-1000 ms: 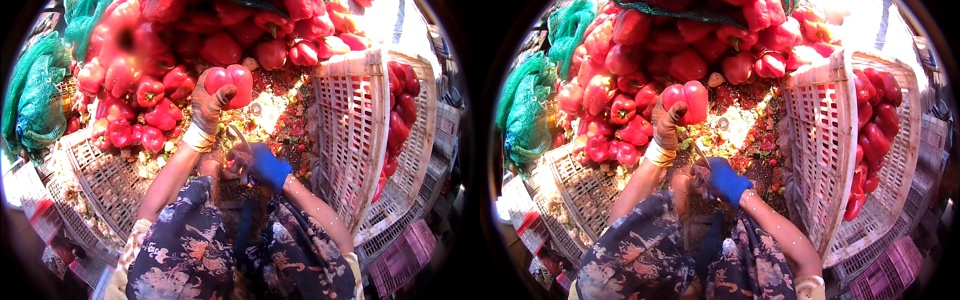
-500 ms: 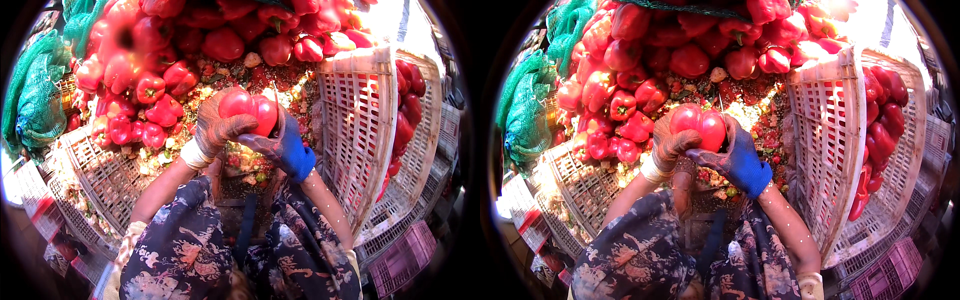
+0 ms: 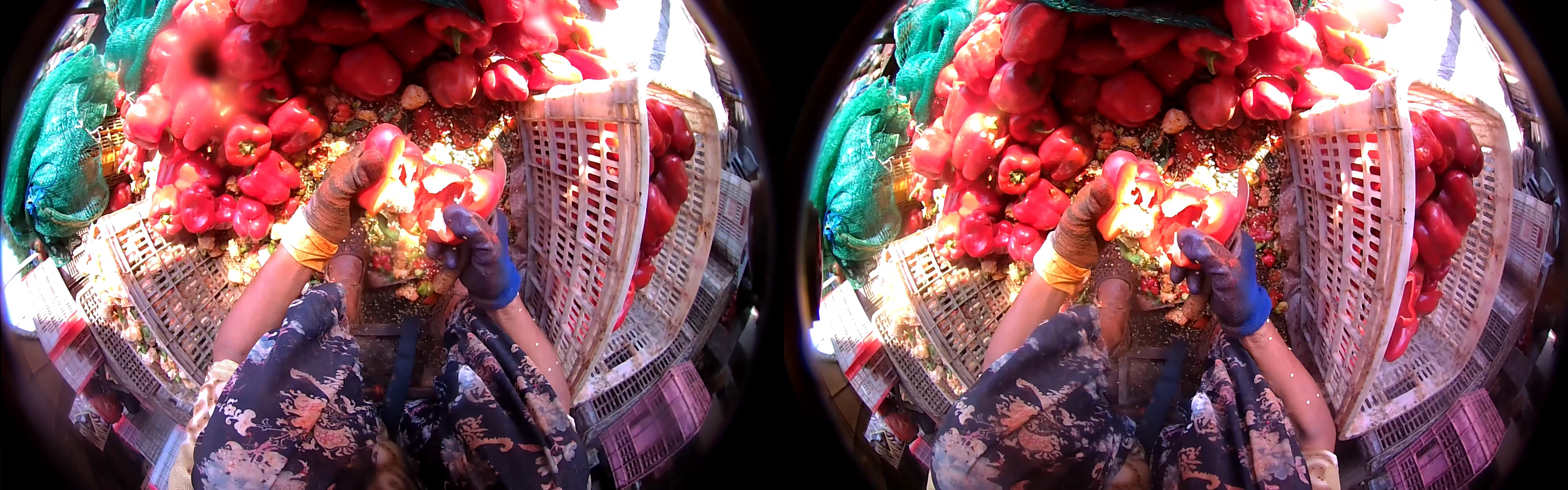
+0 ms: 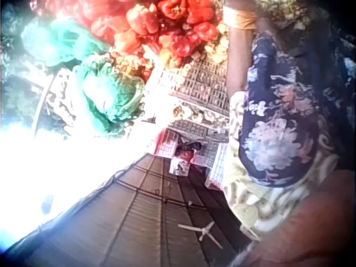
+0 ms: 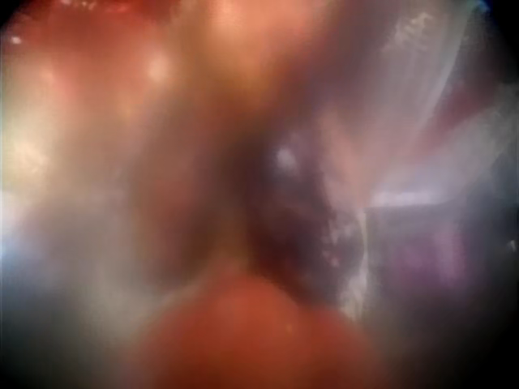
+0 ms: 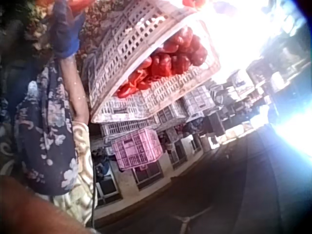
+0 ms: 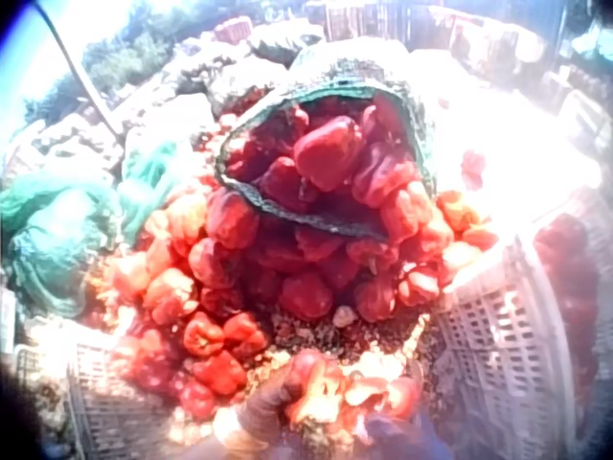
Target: The person uses a curved blade to cut open red bell peppers one at a time, removes the core and seeds by hand, and places the cleaned pepper halves into a plastic crate.
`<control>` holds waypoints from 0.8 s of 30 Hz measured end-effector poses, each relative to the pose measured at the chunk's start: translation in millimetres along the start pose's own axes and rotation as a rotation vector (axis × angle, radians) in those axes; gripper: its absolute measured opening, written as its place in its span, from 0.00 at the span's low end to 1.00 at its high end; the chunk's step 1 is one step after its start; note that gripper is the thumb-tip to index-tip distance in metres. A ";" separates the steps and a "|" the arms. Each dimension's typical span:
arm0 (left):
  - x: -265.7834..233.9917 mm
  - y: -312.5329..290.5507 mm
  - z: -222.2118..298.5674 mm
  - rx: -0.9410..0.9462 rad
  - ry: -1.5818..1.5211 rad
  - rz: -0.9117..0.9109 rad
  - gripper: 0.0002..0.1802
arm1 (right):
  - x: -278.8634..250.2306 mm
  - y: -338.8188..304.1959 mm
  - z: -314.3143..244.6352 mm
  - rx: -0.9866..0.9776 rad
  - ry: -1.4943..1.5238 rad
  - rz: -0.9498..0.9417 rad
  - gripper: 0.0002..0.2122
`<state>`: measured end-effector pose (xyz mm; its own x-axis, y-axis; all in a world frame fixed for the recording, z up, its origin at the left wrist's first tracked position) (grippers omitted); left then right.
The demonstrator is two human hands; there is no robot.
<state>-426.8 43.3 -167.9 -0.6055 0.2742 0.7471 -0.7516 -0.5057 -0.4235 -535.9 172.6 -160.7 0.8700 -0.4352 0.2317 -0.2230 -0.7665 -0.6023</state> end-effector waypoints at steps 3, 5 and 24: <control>-20.8 -9.9 -19.1 -0.138 -0.151 0.127 0.42 | -7.4 0.0 -7.0 -0.066 -0.209 0.133 0.22; -27.8 -10.0 -29.5 -0.103 -0.108 0.125 0.40 | -5.0 1.9 -10.8 -0.131 -0.315 0.147 0.29; -13.4 -4.4 -9.2 0.107 0.704 0.188 0.37 | 3.2 13.4 -49.0 -0.525 -0.991 0.039 0.44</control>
<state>-417.7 49.4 -180.8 -0.7730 0.6175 0.1456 -0.6110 -0.6628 -0.4329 -557.7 137.8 -130.6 0.7719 -0.0742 -0.6314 -0.2115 -0.9666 -0.1450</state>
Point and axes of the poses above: each hand's wrist, its own y-axis towards the middle knuckle, its own x-axis out of the palm, z = x × y, the point moved 8 cm from there along y, towards the middle knuckle, and after that the axes turned 15 degrees about -y, right-handed, at the moved point
